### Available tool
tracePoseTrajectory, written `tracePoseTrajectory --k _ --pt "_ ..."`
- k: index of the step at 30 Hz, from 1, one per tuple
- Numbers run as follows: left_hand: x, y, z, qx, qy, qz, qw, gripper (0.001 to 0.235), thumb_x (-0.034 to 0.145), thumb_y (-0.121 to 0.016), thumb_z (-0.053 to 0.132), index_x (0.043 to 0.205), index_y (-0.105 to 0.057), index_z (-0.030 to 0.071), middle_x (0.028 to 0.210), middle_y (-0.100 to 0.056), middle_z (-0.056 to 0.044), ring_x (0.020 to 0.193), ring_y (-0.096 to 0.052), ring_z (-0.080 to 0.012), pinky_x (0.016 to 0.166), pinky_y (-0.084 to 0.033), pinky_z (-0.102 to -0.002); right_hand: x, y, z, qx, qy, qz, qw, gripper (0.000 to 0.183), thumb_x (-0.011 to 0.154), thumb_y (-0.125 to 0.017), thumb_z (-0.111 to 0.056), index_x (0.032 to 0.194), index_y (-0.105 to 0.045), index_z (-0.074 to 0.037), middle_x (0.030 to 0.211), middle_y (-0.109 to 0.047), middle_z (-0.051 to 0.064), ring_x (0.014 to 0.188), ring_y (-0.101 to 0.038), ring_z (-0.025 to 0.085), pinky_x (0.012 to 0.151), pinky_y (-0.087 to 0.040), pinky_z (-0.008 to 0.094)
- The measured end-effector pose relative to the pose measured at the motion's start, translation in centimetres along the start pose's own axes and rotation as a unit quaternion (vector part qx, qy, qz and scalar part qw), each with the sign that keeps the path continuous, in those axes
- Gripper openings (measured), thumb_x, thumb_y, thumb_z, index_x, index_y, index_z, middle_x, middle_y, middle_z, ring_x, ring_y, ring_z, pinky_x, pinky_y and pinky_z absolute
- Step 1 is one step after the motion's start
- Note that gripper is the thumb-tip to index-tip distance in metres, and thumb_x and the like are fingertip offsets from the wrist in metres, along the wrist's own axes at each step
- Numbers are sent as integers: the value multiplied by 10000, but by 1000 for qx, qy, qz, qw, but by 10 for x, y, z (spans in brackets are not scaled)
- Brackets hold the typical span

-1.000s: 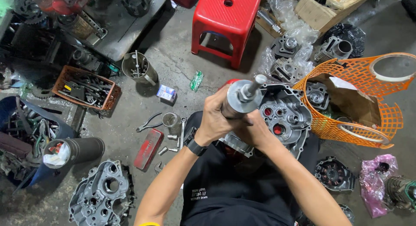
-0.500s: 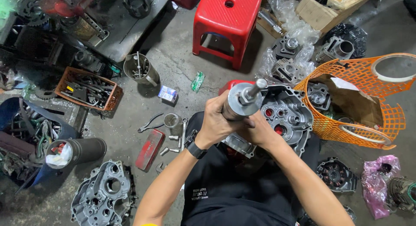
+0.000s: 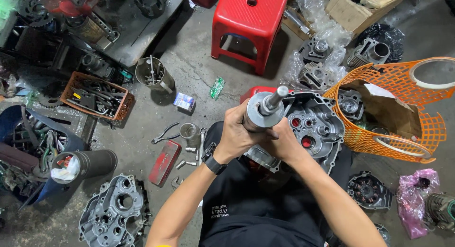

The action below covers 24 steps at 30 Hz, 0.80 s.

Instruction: The person sits on the workshop floor with a motorcycle engine crankcase and uses a slide-hammer bearing puller to extract a bearing from the case. They first pick the tool from a shelf, fit it into the bearing bore, then repeatedly slide the weighted hammer to pull the bearing out, finally separating the bearing from the tool by hand.

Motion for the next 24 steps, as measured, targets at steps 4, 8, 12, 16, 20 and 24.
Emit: tracePoseTrajectory --k 4,8,12,16,20,24 --pt "1 1 4 0 1 0 1000 643 683 -958 161 1238 -654 45 1027 -747 -58 932 -730 -148 885 -577 -306 3 -2 -4 -78 26 -22 996 299 782 -728 -46 1065 -633 -44 1085 -687 154 1055 -650 352 928 -521 428" --pt "0 0 2 2 -5 -6 1000 626 679 -974 169 1206 -658 48 1012 -745 -56 927 -730 -149 885 -579 -309 -2 3 2 52 10 -3 999 325 817 -684 -31 1133 -608 -23 1116 -670 157 1057 -652 345 952 -524 426" --pt "4 1 8 -5 -3 -3 1000 612 695 -944 138 1226 -659 30 1050 -746 -65 961 -735 -156 904 -582 -313 0 4 -4 -58 42 -12 997 324 757 -742 -43 1067 -644 -44 1084 -694 150 1056 -663 354 908 -530 408" --pt "5 1 12 -1 -14 -1 1000 648 661 -979 142 1206 -649 24 1059 -724 -65 956 -717 -156 899 -575 -312 -2 3 -4 -1 49 17 999 315 805 -689 16 1112 -635 -25 1118 -687 147 1082 -666 334 979 -527 416" --pt "5 1 9 -2 3 0 1000 639 663 -965 117 1217 -663 19 1048 -723 -61 950 -706 -160 902 -574 -314 1 2 -1 -126 45 3 991 273 748 -790 -34 980 -648 -62 1007 -700 134 985 -674 356 831 -529 401" --pt "5 3 9 0 -9 5 1000 675 646 -972 150 1223 -649 17 1128 -716 -88 1041 -719 -197 963 -564 -332 7 6 -23 -24 70 17 997 343 709 -658 49 1043 -618 -15 1018 -669 179 970 -654 410 855 -534 450"
Point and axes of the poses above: each hand's wrist, its own x-axis towards the middle knuckle, its own y-axis out of the back of the hand, z = x × y, the point moved 6 cm from there along x, towards the middle knuckle
